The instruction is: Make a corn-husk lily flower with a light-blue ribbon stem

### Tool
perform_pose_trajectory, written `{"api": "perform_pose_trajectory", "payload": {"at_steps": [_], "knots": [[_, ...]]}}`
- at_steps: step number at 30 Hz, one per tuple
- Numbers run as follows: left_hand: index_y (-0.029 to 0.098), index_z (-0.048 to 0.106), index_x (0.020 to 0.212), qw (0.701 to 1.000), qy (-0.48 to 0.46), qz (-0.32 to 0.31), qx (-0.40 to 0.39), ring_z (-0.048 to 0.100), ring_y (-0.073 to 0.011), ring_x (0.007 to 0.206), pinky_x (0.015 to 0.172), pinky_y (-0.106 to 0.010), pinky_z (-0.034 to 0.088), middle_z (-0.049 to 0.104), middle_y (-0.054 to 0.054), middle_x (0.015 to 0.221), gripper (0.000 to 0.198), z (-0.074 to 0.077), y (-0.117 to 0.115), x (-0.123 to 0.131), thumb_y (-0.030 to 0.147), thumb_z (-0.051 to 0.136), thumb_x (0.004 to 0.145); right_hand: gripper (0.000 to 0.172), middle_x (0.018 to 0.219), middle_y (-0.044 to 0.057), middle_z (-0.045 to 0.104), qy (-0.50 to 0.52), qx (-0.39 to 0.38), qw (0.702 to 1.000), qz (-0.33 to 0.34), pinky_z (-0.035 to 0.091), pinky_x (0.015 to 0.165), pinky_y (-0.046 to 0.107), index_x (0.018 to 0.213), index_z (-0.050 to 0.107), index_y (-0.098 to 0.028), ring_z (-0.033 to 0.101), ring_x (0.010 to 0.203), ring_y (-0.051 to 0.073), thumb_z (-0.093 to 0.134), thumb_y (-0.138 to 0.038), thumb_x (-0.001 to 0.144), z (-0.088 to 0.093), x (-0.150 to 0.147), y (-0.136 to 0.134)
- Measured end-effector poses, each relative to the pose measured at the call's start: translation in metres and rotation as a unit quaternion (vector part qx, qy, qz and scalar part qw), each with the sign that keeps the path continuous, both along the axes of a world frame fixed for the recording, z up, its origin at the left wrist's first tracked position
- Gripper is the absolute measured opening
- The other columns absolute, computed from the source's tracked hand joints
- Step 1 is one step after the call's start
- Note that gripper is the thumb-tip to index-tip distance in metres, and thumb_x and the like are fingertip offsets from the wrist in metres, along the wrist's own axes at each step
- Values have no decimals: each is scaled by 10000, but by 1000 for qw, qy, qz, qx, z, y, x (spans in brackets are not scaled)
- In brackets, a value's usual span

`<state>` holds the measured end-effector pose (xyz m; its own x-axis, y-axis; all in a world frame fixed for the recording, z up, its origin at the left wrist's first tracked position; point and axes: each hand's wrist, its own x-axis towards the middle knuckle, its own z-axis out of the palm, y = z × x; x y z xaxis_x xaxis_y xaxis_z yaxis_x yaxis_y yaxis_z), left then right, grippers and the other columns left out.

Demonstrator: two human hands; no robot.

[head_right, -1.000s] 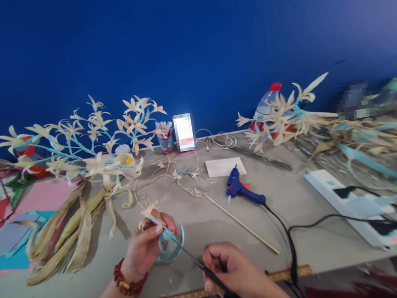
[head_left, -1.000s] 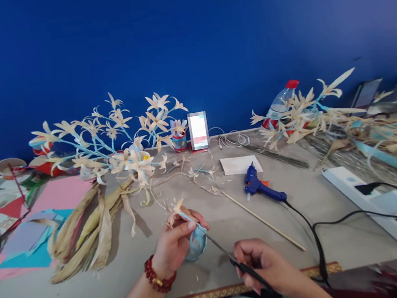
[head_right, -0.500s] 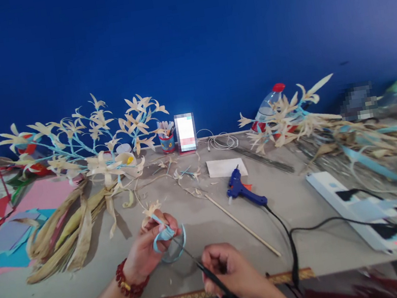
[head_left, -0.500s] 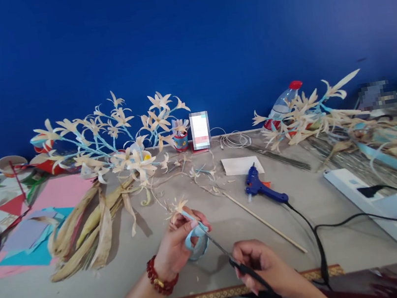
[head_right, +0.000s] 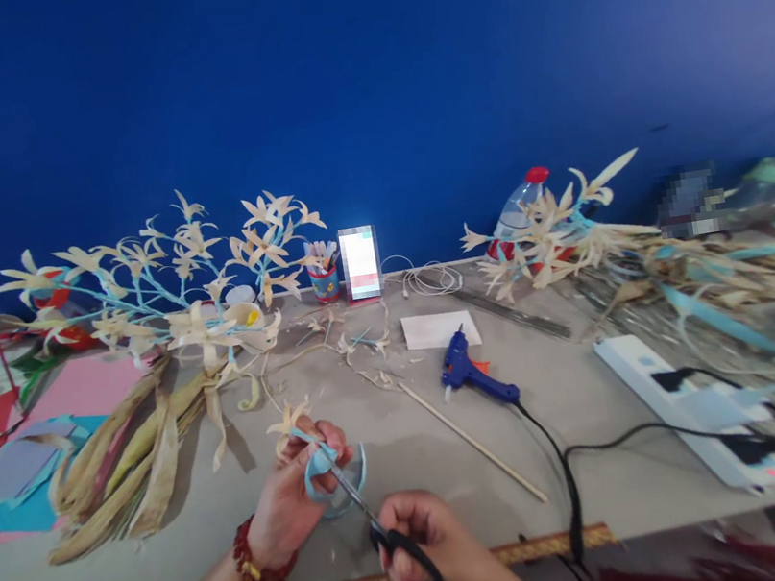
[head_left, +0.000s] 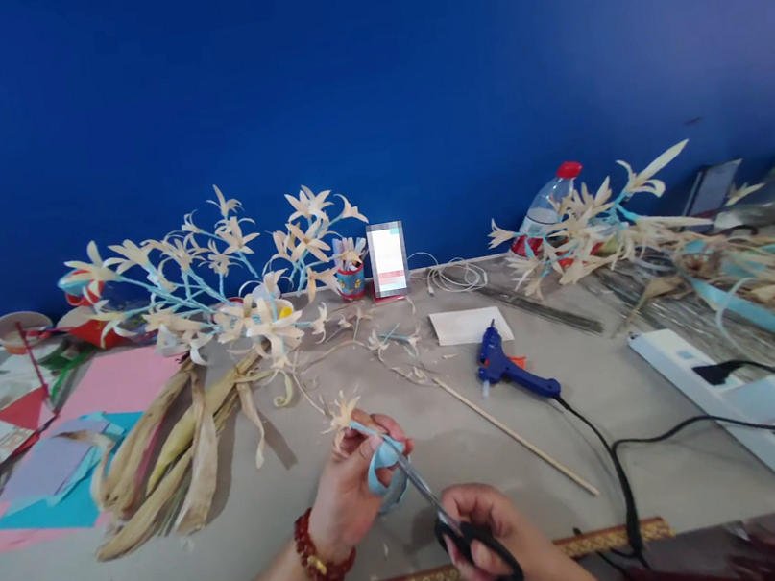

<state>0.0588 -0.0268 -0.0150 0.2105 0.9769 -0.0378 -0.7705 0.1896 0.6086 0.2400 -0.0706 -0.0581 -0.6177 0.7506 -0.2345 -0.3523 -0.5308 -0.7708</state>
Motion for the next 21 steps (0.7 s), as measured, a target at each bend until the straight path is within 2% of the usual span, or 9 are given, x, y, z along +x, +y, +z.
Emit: {"api": "perform_pose_trajectory", "payload": {"at_steps": [4,11,21], "knots": [[187,610,736,1000,-1,21,-7,632,-108,732,812,-259,513,677,1,787,139,4,-1,2,185,746,766,565,505,-48,522,32,25,999,-1,231,350,133,684,540,-146,405,343,23,818,-622,560,0,-6,-3],[181,605,722,1000,14,22,-3,642,-119,717,787,-258,517,679,-9,794,163,4,-1,4,211,764,745,585,504,-41,519,36,42,998,3,231,360,143,718,545,-147,376,347,29,779,-665,584,2,-7,1],[183,615,742,999,-28,10,-39,624,-116,730,789,-267,516,652,4,769,145,3,-1,4,166,760,740,601,452,-58,487,34,46,998,-10,214,350,145,703,545,-146,324,315,18,736,-706,604,3,-15,0]]}}
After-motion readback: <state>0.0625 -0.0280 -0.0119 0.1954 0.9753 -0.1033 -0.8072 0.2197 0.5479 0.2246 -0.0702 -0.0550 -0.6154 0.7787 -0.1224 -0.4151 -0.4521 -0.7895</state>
